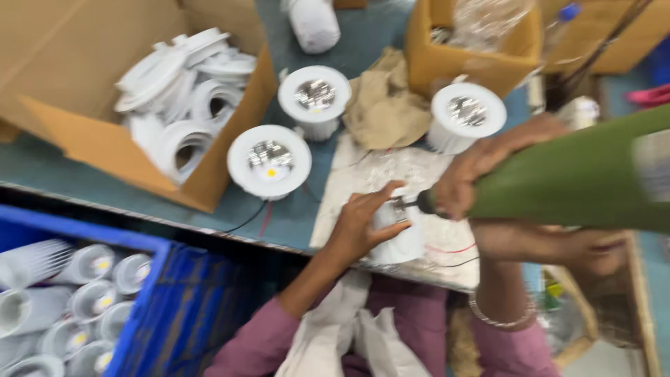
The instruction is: The person assembles LED light fixtures by attaching a metal bracket to the back of each unit using a green power drill. They handle the lights one at a time, secure the bracket, and place the completed units on the table.
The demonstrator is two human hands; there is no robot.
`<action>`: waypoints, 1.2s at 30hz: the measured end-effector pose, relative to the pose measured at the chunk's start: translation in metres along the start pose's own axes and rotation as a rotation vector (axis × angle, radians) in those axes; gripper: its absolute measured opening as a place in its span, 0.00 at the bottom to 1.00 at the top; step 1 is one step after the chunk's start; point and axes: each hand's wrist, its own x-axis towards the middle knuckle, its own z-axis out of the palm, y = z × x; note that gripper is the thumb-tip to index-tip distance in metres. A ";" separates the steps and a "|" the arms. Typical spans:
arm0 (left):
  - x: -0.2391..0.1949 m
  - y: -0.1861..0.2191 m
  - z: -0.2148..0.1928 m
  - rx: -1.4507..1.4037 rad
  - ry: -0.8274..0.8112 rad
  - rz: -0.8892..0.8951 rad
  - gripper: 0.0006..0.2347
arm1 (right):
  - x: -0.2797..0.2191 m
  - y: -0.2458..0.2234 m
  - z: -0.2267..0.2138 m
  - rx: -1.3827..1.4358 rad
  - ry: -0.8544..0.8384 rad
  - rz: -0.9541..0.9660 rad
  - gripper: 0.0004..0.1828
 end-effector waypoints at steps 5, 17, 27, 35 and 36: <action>-0.004 0.006 -0.003 -0.006 -0.030 -0.048 0.30 | 0.003 0.002 0.001 -0.081 0.141 -0.046 0.56; -0.002 0.001 -0.004 -0.092 -0.011 -0.079 0.29 | 0.021 -0.005 0.013 -0.145 0.040 -0.184 0.43; -0.001 0.002 -0.007 -0.095 -0.098 -0.157 0.29 | 0.013 -0.045 -0.042 -0.137 0.166 -0.139 0.41; -0.003 -0.001 -0.015 -0.228 -0.148 -0.061 0.33 | -0.065 -0.029 -0.030 -1.320 0.581 -0.358 0.28; -0.003 -0.003 -0.015 -0.337 -0.128 -0.041 0.34 | -0.080 -0.016 -0.018 -1.595 0.658 -0.413 0.28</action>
